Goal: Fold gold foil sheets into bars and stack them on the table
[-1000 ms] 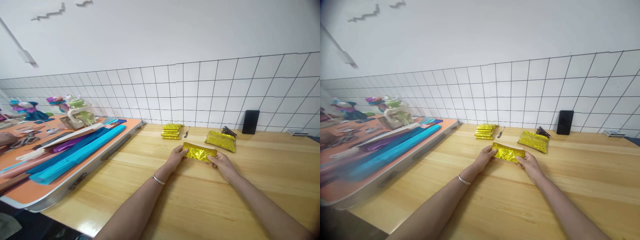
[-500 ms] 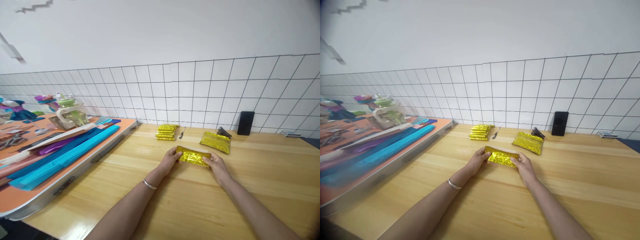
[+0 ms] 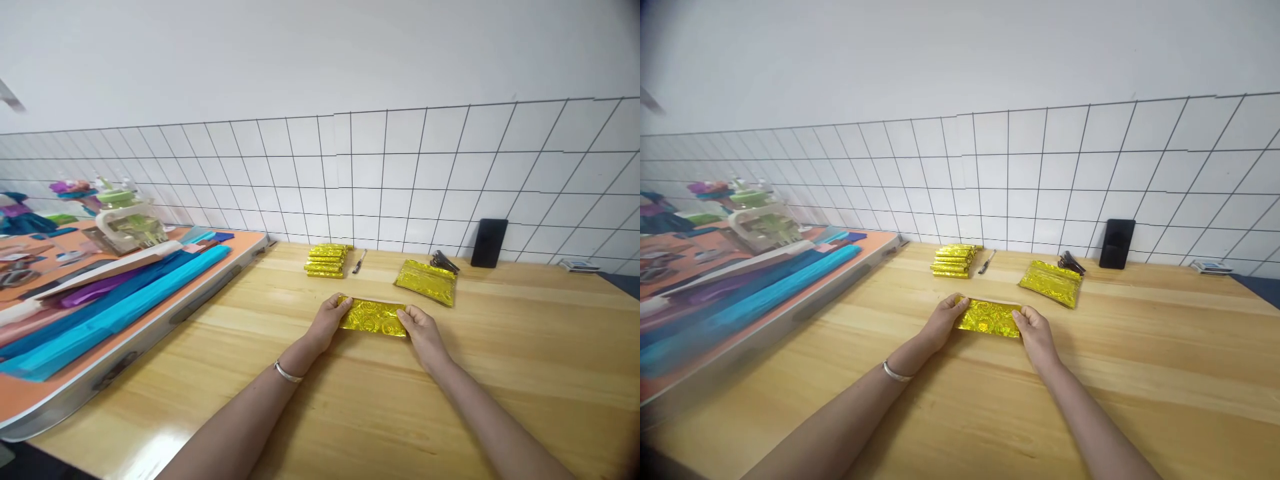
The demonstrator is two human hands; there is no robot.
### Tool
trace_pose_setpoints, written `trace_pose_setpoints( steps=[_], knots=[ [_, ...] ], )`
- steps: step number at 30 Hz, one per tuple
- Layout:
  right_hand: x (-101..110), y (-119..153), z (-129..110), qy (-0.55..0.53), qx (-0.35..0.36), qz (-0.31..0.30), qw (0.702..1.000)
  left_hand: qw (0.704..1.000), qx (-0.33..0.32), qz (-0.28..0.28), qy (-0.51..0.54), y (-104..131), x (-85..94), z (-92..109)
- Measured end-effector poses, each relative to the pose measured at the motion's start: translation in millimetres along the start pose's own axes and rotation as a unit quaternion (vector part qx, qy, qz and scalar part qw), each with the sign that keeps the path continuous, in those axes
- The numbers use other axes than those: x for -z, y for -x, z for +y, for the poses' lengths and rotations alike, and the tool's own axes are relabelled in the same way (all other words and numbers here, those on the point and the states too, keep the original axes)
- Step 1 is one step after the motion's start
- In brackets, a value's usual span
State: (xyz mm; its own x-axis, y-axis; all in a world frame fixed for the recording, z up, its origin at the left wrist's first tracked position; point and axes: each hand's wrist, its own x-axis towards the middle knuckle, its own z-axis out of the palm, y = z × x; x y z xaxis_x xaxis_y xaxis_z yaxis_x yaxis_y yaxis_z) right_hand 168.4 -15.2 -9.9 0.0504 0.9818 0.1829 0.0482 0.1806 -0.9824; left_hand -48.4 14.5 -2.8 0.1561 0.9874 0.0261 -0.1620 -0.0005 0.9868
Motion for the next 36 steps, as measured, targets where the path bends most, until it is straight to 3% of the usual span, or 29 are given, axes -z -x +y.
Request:
trace_pose_setpoints(
  steps=[10,16,28,36],
  knots=[
    [4,-1,0,0.008,-0.014,0.010,1.000,0.999,-0.035,-0.005,-0.035,3,-3.2,1],
    [2,0,2,0.029,-0.002,0.025,0.999,0.989,-0.105,0.043,-0.093,3,-7.2,2],
    [0,5,3,0.062,0.025,0.078,0.995,0.975,-0.132,0.071,-0.164,7,-11.8,-2],
    [-2,5,8,0.074,0.001,0.083,0.994,0.973,-0.148,0.074,-0.163,8,-15.3,-7]
  ],
)
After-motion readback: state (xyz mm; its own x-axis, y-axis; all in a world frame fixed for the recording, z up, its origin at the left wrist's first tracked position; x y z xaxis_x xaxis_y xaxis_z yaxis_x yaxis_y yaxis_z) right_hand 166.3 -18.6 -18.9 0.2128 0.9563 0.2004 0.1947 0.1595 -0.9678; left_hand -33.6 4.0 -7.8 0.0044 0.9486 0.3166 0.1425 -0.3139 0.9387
